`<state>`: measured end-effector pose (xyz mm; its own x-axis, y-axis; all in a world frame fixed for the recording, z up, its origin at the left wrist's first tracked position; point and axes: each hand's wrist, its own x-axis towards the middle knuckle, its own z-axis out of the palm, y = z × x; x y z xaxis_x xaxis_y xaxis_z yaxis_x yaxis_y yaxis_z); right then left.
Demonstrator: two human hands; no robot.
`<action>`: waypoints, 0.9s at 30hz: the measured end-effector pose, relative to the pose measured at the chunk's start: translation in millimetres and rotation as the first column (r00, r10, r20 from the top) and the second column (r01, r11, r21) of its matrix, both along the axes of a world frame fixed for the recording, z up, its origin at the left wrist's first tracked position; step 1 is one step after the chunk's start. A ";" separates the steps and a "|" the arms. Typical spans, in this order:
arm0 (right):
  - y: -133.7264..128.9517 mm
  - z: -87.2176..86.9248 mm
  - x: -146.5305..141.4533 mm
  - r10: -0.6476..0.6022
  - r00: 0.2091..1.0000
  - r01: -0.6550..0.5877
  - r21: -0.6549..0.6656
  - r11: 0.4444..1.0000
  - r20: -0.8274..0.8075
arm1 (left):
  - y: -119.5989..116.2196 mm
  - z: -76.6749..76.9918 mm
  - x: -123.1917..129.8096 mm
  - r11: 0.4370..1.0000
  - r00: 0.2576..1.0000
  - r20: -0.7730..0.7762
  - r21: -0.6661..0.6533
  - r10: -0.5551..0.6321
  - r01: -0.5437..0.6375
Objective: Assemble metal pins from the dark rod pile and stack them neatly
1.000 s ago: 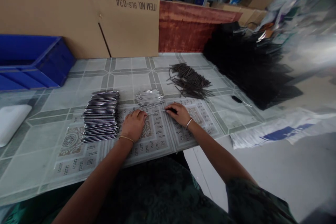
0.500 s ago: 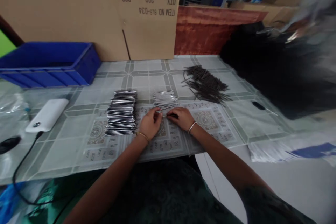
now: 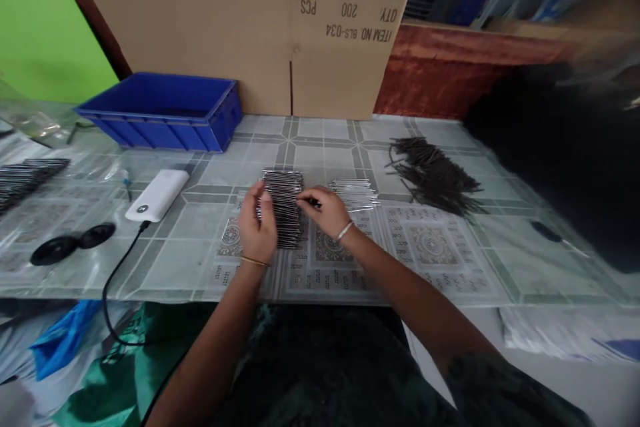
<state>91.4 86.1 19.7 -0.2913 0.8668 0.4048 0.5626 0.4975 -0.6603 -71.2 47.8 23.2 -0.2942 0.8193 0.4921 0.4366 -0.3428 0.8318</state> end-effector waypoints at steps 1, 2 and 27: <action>4.8 2.6 -16.8 0.008 1.000 -0.008 0.005 1.000 0.030 | 4.0 -2.2 -11.6 0.999 0.999 0.011 -0.010 0.047 -0.047; 8.9 3.9 -32.8 0.015 0.997 -0.015 0.002 1.000 0.073 | 7.8 -6.2 -21.5 0.997 0.997 0.024 -0.049 0.068 -0.067; 21.8 -41.7 236.5 -0.597 0.638 0.654 0.068 0.754 0.487 | -13.2 -19.0 85.0 0.932 0.638 -0.681 -0.228 -0.358 0.281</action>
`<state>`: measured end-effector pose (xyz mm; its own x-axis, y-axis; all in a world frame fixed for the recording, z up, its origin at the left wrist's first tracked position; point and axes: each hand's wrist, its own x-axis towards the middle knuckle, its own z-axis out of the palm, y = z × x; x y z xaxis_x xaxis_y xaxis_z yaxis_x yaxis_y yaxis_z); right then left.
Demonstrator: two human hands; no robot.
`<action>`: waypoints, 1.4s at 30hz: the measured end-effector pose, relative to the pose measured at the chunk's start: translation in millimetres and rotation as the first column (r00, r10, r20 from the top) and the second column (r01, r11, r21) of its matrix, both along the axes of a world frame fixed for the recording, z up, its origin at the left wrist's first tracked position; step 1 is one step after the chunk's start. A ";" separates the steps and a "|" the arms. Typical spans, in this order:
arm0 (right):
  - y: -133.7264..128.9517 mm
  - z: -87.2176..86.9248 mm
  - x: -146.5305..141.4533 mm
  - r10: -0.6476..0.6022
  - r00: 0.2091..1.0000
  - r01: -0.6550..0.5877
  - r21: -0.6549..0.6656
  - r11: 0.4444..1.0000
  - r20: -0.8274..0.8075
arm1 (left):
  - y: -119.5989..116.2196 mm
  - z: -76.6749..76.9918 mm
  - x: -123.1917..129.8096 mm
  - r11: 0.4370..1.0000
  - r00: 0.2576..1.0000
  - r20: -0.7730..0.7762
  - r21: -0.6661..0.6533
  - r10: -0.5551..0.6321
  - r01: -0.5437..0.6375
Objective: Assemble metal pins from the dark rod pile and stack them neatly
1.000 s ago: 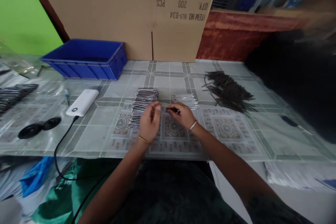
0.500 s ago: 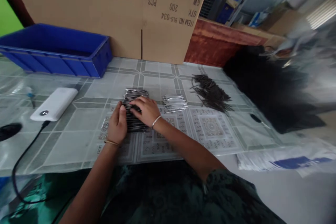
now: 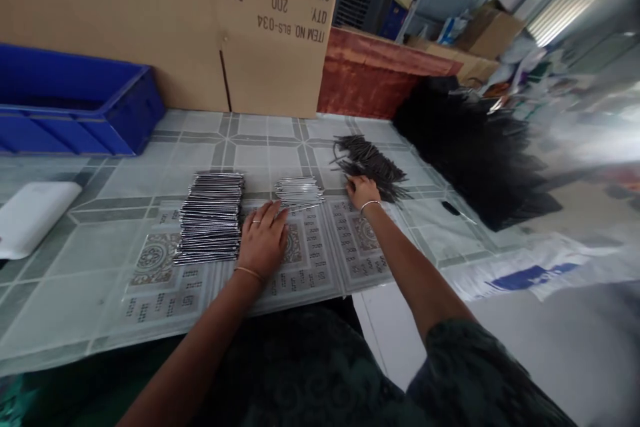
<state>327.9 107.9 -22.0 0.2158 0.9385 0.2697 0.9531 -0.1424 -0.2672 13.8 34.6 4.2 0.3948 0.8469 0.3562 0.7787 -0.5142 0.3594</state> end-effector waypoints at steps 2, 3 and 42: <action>3.5 0.4 -2.5 0.001 0.999 0.001 -0.061 0.998 0.048 | -5.7 -4.2 -3.0 0.998 0.997 -0.039 0.027 0.065 -0.064; 4.6 1.2 -3.4 0.010 0.998 -0.004 -0.088 0.996 0.067 | -10.0 -3.9 -10.2 0.994 0.995 -0.033 0.058 0.099 -0.097; -90.8 -12.9 -36.5 0.441 0.784 -0.421 0.150 0.895 -0.436 | 4.6 -13.6 12.2 0.995 0.917 -0.395 -0.104 -0.046 0.006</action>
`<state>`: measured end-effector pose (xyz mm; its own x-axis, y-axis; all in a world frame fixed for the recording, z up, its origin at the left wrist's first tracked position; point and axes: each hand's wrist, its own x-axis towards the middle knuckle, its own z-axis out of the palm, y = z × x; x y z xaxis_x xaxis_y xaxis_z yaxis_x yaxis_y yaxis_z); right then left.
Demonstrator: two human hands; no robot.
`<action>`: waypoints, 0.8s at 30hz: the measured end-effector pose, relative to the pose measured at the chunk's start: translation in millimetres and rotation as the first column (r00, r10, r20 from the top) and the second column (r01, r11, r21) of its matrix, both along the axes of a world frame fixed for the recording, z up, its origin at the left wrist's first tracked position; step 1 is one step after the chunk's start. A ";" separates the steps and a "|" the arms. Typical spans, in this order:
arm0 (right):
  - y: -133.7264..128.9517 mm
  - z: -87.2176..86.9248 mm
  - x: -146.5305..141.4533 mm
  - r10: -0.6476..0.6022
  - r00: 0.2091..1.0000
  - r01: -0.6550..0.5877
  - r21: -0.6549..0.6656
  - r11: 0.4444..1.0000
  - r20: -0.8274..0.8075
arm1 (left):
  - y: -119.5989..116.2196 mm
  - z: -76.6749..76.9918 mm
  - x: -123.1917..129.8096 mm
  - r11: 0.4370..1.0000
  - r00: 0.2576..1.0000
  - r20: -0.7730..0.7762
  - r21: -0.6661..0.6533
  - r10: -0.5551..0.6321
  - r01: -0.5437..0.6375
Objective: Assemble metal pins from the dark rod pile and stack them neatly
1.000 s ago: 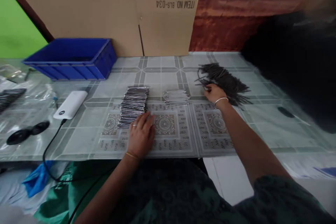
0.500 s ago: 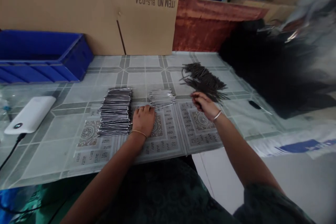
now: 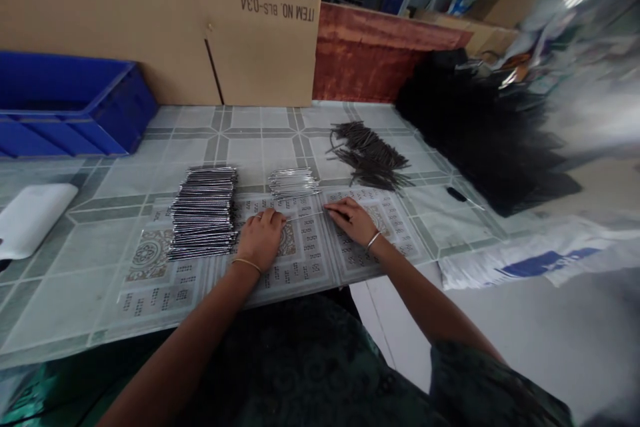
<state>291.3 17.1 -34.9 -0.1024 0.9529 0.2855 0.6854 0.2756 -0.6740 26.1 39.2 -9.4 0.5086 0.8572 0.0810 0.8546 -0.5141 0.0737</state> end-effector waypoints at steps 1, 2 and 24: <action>-1.8 -1.3 -1.0 0.021 1.000 -0.021 0.010 1.000 0.022 | 0.8 -0.1 0.2 1.000 1.000 0.006 -0.002 -0.004 0.004; -3.0 -2.4 -2.0 0.032 0.999 -0.033 0.020 0.999 0.035 | 1.6 -0.1 0.3 1.000 1.000 0.012 -0.003 -0.006 0.006; 4.6 -2.9 -5.3 0.094 0.994 -0.093 -0.008 0.996 0.060 | 2.9 1.5 0.2 0.999 0.999 0.037 -0.010 -0.040 0.040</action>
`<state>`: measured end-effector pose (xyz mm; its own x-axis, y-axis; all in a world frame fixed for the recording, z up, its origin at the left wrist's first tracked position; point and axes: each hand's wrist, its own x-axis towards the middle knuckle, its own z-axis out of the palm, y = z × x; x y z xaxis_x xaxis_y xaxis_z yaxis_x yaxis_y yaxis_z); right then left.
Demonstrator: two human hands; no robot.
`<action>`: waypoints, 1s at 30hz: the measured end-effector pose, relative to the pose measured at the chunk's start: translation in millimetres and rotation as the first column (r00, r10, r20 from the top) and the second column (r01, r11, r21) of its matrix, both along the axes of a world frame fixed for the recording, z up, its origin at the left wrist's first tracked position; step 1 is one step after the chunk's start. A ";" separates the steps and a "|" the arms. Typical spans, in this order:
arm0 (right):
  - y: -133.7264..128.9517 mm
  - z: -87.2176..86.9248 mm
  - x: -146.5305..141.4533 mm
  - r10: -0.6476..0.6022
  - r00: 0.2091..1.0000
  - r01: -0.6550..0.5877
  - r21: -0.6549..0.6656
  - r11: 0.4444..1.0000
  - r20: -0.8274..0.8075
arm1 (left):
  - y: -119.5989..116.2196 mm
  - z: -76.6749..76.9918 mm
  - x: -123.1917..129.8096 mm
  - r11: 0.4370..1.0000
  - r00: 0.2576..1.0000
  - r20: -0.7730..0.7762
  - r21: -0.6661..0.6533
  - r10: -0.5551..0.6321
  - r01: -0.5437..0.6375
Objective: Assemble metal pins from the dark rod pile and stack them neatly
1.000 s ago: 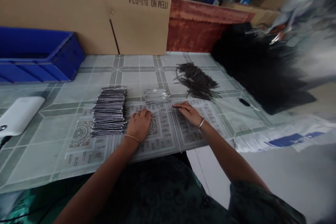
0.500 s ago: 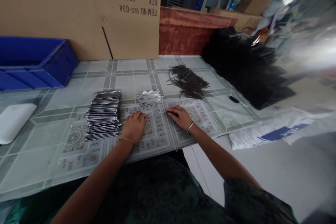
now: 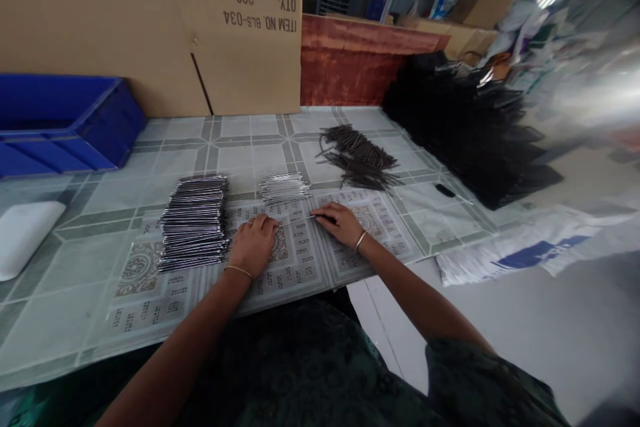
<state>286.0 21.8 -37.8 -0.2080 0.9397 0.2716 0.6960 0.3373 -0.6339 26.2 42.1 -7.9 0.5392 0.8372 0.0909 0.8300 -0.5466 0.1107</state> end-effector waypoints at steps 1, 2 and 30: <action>0.6 1.4 -0.4 0.013 1.000 -0.013 -0.009 1.000 0.021 | 0.1 0.4 -0.2 1.000 1.000 0.007 0.000 -0.004 0.004; 1.2 3.0 -1.3 0.030 0.998 -0.029 -0.016 0.999 0.051 | 0.2 0.7 -0.5 1.000 1.000 0.015 0.001 -0.007 0.007; 88.3 71.6 -263.4 0.134 0.964 -0.149 0.047 0.988 0.230 | 9.5 -7.8 -137.1 0.850 0.497 0.746 -0.172 0.443 -0.498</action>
